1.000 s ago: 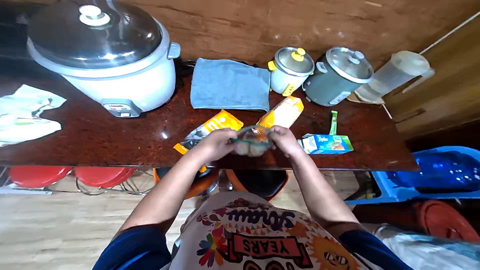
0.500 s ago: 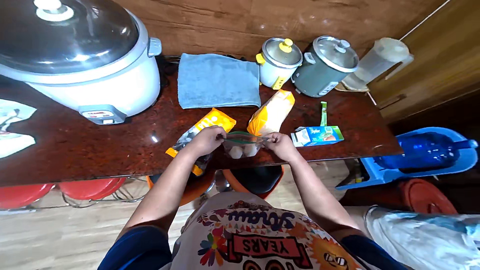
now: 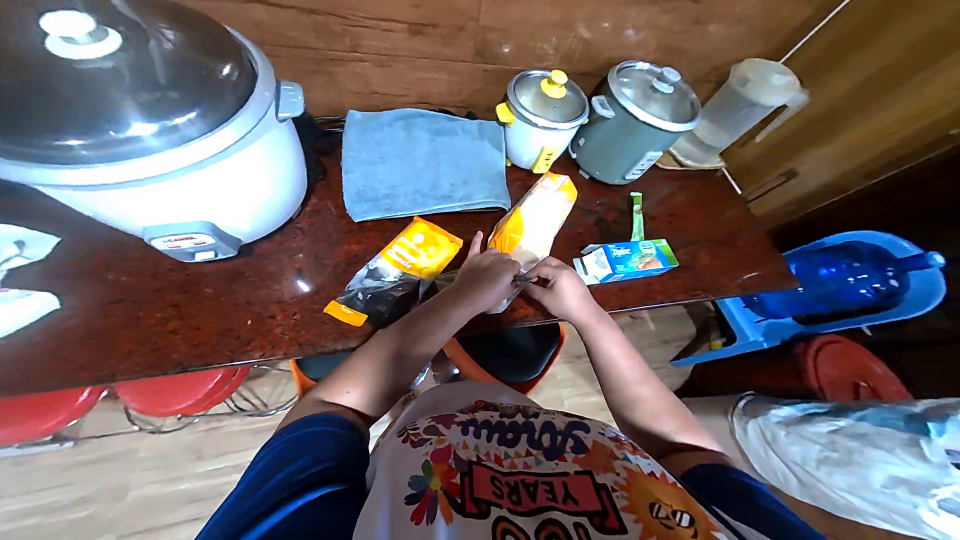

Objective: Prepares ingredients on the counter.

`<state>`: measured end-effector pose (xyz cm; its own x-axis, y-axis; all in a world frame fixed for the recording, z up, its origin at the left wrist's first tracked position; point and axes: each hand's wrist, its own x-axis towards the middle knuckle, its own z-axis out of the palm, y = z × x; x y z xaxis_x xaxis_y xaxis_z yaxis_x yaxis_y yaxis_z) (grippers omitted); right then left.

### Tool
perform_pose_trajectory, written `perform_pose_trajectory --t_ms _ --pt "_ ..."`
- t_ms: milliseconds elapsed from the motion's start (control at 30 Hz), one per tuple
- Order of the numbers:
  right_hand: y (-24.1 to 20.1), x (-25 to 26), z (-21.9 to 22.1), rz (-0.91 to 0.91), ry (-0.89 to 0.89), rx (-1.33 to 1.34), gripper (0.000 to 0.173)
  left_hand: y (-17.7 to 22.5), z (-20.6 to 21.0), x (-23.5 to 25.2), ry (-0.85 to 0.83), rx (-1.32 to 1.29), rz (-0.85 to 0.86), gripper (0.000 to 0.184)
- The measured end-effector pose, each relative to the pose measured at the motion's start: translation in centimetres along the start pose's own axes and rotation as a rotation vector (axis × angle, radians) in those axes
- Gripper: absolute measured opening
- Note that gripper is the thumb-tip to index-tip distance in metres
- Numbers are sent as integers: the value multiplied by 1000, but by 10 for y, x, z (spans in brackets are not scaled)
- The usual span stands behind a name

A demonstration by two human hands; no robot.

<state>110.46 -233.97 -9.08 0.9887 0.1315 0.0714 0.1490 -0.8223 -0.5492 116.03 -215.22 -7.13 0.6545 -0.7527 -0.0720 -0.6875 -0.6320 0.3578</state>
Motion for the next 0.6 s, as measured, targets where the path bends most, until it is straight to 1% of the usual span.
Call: perform_pose_trajectory --t_ms 167,233,333,467,600 --pt "5 -7 1 -80 -5 0 14 9 1 7 -67 28 -7 24" --pt "6 -9 0 -94 -11 -24 15 11 2 8 -63 32 6 24" --pt "6 -10 -2 -120 -10 -47 12 13 2 8 -59 39 9 23" --pt "4 -9 -3 -105 -20 -56 10 13 1 4 -25 -15 -3 23" --pt "3 -6 0 -118 27 -73 13 13 0 3 -22 -3 -12 23"
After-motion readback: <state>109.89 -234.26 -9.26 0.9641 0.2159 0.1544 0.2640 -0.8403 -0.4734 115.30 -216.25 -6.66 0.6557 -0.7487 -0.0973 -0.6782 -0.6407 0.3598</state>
